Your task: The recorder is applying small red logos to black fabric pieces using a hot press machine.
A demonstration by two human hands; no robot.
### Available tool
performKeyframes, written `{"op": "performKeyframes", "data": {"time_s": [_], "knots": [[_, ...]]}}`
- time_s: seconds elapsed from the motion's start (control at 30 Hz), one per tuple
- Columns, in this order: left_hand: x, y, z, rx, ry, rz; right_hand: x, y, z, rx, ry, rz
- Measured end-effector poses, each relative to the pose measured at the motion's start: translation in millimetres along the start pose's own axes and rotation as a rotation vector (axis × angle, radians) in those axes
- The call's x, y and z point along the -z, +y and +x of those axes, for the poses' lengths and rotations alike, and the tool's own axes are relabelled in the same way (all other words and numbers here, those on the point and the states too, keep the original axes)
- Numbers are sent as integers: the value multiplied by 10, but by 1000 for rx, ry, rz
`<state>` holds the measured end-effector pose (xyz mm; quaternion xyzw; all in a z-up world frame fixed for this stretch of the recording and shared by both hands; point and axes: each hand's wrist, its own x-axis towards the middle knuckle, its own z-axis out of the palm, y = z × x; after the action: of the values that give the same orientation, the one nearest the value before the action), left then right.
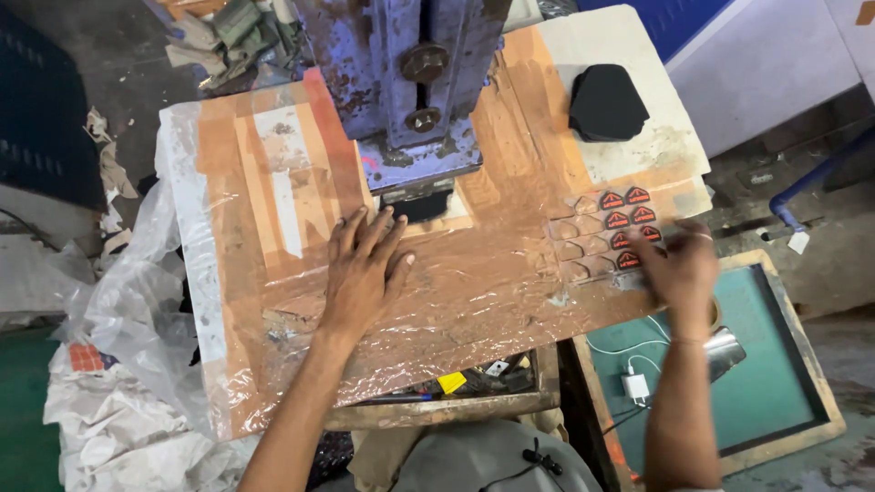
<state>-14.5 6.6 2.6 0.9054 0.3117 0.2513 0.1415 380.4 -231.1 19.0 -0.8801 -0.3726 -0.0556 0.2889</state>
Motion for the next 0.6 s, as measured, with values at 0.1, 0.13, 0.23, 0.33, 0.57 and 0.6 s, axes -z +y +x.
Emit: {"op": "performKeyframes", "data": {"time_s": [0.1,0.13,0.23,0.33,0.57,0.6], "knots": [[24,14,26,1,4,1,191,341,25,-241,-167,190],[-2,14,28,-3,2,-5,301,237,-38,-245,-163,185],[-28,5,19,10,1,3,479,-165,-90,-153,-204,289],[-5,31,-4,17,-18,9,461,-730,-180,-73,-278,616],[-72,19,-90,-18,10,23,-667,-1589,-493,16,-748,983],[-90,1,-97,-28,18,30,-734,-1694,-495,-83,-920,1012]]}}
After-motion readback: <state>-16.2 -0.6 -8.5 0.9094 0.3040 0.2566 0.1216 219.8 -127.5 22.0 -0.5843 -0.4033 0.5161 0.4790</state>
